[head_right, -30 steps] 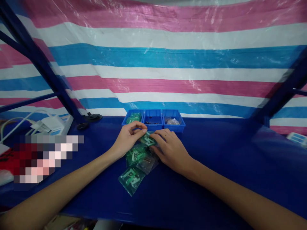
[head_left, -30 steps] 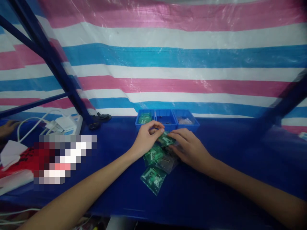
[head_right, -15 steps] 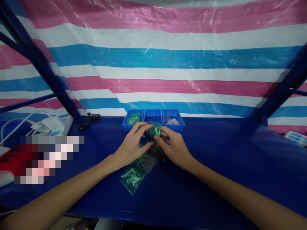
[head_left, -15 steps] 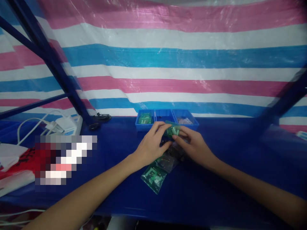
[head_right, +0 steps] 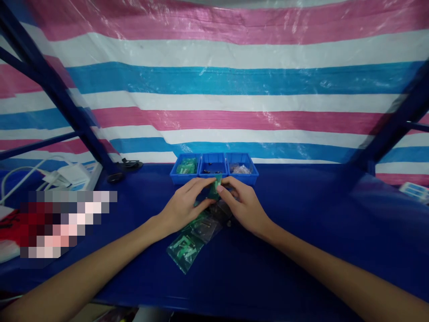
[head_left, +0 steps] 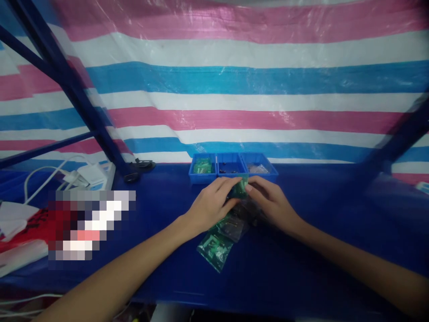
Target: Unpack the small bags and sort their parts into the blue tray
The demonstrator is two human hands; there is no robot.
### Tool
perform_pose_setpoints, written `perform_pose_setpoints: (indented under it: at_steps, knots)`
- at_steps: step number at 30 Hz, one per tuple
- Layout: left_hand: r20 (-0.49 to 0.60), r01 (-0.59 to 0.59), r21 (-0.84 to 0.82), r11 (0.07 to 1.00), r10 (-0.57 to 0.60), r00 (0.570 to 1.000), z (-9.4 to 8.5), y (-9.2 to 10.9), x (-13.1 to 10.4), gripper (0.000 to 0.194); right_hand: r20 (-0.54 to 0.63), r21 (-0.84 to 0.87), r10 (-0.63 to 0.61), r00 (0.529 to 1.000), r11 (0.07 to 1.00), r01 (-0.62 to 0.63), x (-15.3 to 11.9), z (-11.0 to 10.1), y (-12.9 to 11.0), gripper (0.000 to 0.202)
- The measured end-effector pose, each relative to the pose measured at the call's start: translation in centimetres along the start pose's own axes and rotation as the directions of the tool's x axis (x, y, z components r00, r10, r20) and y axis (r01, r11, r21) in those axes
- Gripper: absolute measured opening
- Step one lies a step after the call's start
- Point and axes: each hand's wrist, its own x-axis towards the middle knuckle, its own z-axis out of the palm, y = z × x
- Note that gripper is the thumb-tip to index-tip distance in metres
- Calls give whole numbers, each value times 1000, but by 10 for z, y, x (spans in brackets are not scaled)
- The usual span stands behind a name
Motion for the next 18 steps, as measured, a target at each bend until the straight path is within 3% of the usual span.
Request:
perform_pose_setpoints:
  at_steps: [11, 14, 18]
  knots:
    - [-92, -32, -3, 999, 32, 995, 1, 4, 0, 32, -36, 52, -26, 999, 998, 28, 4, -3, -1, 28]
    - [-134, 3, 32, 999, 2, 991, -1, 1, 1, 27, -51, -13, -73, 996, 997, 72, 3, -3, 0, 23]
    - [-207, 95, 81, 992, -76, 975, -6, -3, 4, 20, -82, -15, -40, 996, 999, 39, 2, -2, 2, 20]
